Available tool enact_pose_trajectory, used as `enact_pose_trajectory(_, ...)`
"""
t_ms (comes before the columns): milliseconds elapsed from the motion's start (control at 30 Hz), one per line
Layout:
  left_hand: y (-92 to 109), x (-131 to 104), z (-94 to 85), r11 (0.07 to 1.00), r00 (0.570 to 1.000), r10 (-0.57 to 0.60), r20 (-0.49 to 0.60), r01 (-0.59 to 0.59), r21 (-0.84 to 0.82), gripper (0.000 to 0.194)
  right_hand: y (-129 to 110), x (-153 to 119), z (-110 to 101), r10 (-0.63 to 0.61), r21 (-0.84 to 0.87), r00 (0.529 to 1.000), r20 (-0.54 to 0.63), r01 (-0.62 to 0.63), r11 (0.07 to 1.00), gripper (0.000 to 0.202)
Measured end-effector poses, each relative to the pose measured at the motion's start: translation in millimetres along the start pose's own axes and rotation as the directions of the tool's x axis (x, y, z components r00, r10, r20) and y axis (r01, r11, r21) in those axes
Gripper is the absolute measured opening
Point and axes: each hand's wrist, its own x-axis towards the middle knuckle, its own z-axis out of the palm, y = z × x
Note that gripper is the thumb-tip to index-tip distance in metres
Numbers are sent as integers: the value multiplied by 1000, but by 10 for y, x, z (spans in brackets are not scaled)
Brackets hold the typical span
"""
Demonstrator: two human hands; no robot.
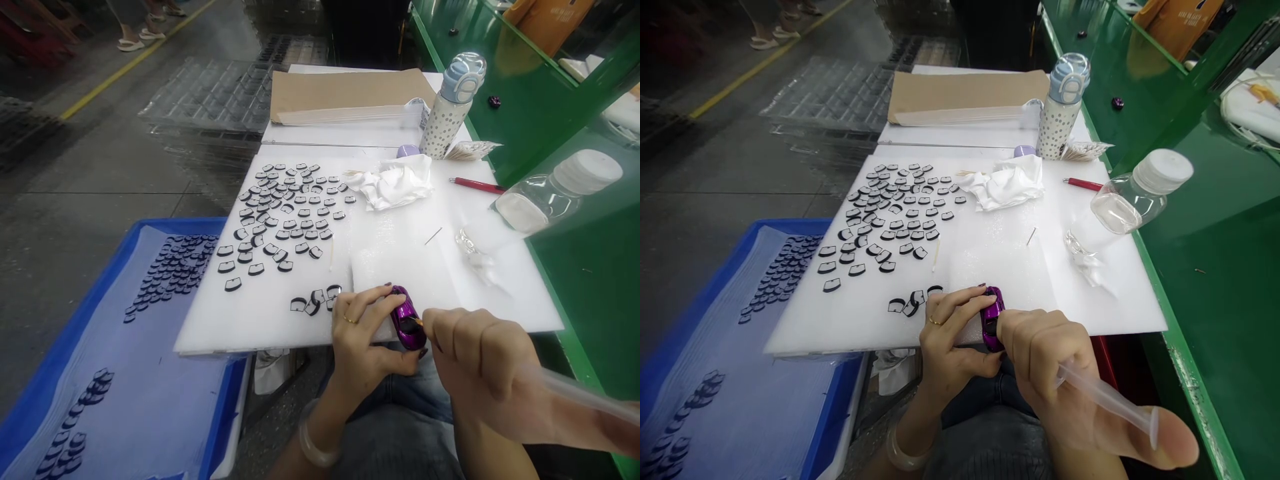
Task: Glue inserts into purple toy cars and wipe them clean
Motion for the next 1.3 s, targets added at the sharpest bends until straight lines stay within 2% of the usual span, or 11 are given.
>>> enact_pose_trajectory(233,1,-7,17,1000,1000,-1,-22,1,-6,34,-19,-28,-35,-47,-140,997,55,55,989,57)
enact_pose_trajectory(467,7,-8,-2,1000,1000,2,-10,-1,4,38,-54,-113,147,-43,-318,998,-34,30,948,48)
enact_pose_trajectory(700,-3,-37,16,1000,1000,-18,-12,17,-26,39,-12,-114,276,-116,-330,990,-80,83,940,51)
enact_pose_trajectory(800,-13,-51,18,999,1000,-26,-6,25,-33,38,-50,-92,344,-72,-374,992,-101,29,927,51)
enact_pose_trajectory(900,-17,-60,15,999,1000,-23,-1,23,-28,36,-184,-54,303,20,-419,997,-78,-51,906,50)
enact_pose_trajectory(1000,-18,-64,11,999,1000,-17,5,17,-28,39,-313,139,158,-105,-319,994,-41,87,944,54)
enact_pose_trajectory(1067,-20,-65,8,999,1000,-14,10,14,-31,41,-286,358,54,-222,-257,970,-94,192,947,60)
enact_pose_trajectory(1100,-21,-65,6,999,1000,-12,11,12,-29,42,-228,471,7,-233,-248,965,-120,199,948,62)
enact_pose_trajectory(1200,-30,-67,0,1000,1000,1,19,0,-17,45,37,692,-112,-58,-276,992,-108,26,961,63)
enact_pose_trajectory(1267,-39,-71,-4,1000,1000,8,29,-8,-3,46,166,681,-190,120,-354,988,-92,-145,924,60)
enact_pose_trajectory(1300,-43,-73,-6,1000,999,11,35,-11,2,46,187,631,-234,132,-384,984,-120,-169,908,58)
